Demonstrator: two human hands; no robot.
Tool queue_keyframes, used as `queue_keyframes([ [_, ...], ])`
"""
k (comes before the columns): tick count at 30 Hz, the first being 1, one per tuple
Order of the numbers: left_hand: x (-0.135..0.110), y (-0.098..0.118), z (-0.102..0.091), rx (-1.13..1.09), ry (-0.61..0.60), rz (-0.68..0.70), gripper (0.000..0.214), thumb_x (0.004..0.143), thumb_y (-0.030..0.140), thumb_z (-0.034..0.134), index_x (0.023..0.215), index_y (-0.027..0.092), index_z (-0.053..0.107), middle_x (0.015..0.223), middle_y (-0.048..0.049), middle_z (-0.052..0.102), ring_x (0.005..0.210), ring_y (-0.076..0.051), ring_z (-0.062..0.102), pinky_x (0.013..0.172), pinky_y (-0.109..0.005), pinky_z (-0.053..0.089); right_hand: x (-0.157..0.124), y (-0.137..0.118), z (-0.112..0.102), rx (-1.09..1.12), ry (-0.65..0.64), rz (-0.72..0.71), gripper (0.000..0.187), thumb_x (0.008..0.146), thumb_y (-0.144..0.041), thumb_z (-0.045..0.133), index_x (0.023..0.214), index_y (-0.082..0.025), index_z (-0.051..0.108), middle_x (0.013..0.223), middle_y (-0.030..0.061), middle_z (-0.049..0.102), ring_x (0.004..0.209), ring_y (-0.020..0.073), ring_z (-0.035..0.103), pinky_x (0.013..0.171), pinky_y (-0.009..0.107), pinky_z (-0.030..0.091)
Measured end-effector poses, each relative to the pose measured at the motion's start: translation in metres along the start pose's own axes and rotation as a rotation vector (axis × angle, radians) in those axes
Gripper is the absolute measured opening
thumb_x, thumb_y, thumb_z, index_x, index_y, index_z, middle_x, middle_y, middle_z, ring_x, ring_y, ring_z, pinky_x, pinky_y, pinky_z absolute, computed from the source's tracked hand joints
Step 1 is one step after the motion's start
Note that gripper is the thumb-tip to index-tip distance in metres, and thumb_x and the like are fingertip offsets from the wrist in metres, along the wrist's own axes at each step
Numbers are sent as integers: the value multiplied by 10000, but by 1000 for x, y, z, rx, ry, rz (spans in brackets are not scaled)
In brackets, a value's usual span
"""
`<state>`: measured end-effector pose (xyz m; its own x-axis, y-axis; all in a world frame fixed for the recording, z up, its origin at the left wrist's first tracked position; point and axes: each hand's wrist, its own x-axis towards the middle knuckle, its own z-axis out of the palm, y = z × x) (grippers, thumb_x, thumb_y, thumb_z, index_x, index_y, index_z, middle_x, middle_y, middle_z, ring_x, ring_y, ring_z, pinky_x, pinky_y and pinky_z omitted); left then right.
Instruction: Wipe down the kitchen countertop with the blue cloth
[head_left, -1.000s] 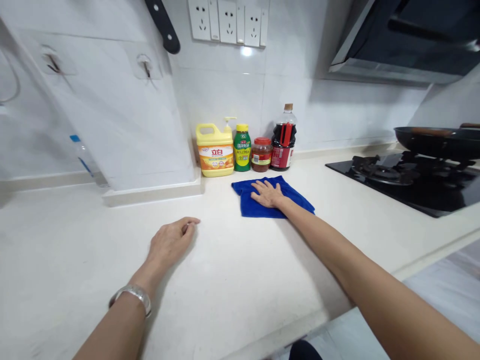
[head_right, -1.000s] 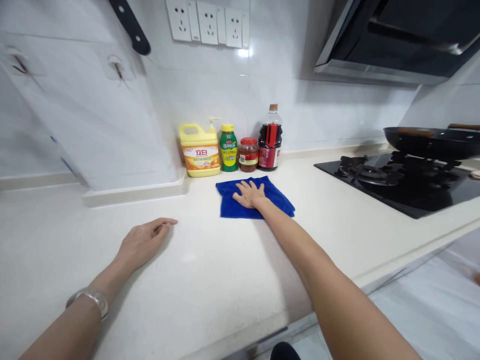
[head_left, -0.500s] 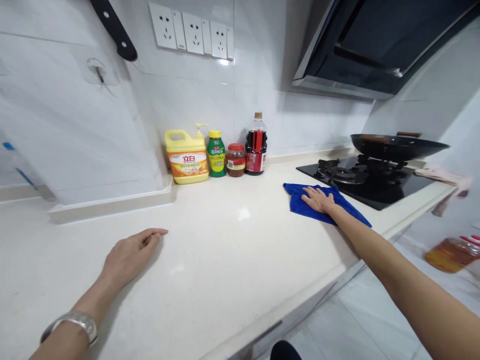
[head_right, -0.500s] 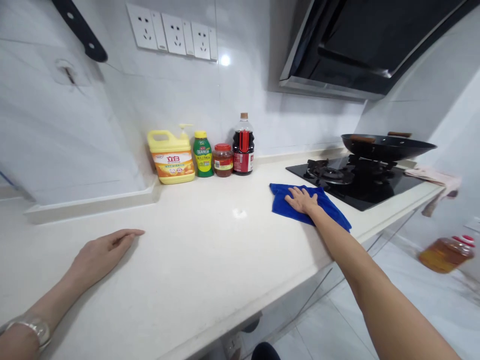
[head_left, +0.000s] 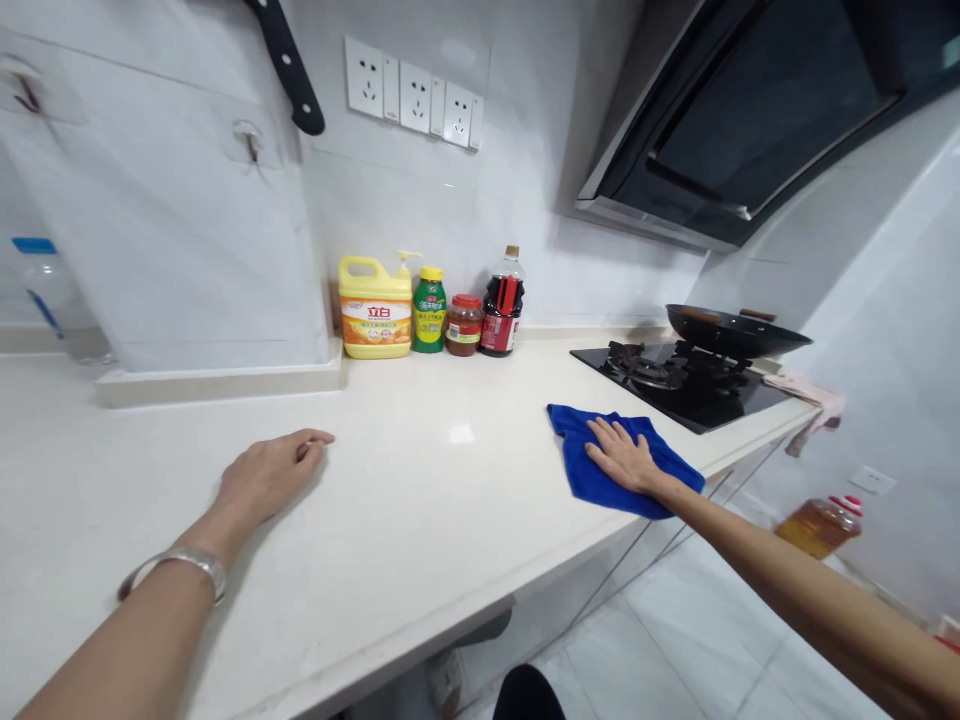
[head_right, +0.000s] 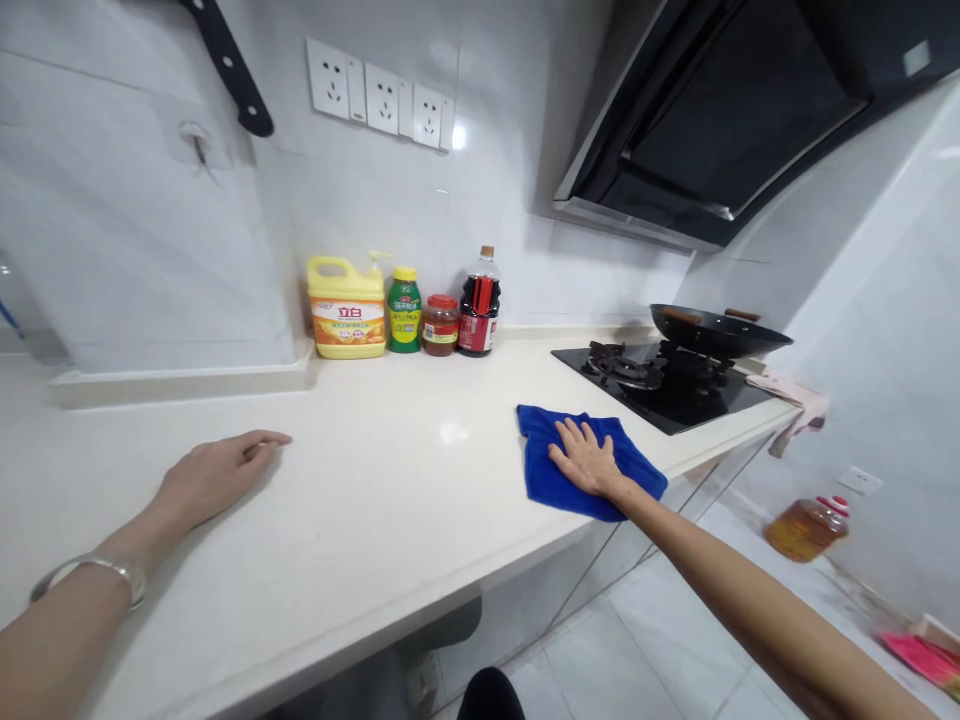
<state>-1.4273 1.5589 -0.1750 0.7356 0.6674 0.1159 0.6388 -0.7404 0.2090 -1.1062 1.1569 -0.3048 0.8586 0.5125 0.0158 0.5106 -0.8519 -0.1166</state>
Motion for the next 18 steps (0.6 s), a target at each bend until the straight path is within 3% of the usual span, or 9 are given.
queue_keyframes([
  [5, -5, 3, 5, 17, 35, 14, 495, 925, 394, 344, 1278, 282, 673, 1222, -88, 708, 1167, -368, 618, 942, -485, 474, -57, -72, -9, -4, 17, -172, 682, 1002, -511, 232, 1620, -221, 219, 1680, 59, 142, 1554, 336, 120, 1206, 681, 178],
  [11, -7, 3, 7, 33, 32, 32, 536, 929, 433, 281, 1285, 279, 650, 1300, -79, 675, 1223, -366, 586, 991, -499, 451, -114, -180, -33, 128, -56, -466, 742, 981, -539, 331, 1624, -193, 200, 1677, 79, 76, 1555, 375, 41, 1209, 713, 45],
  [14, -7, 5, 7, 52, 23, 36, 572, 928, 477, 249, 1273, 265, 654, 1304, -100, 671, 1209, -381, 592, 983, -509, 453, -123, -224, -41, 196, -93, -639, 780, 974, -579, 347, 1630, -196, 167, 1679, 93, 55, 1551, 399, 1, 1188, 747, 0],
  [18, -5, 5, 8, 64, 16, 26, 622, 929, 540, 210, 1260, 266, 659, 1294, -116, 673, 1206, -387, 597, 996, -509, 448, -107, -267, -43, 212, -97, -781, 814, 960, -612, 354, 1631, -195, 155, 1685, 99, 58, 1546, 414, -18, 1164, 779, -21],
])
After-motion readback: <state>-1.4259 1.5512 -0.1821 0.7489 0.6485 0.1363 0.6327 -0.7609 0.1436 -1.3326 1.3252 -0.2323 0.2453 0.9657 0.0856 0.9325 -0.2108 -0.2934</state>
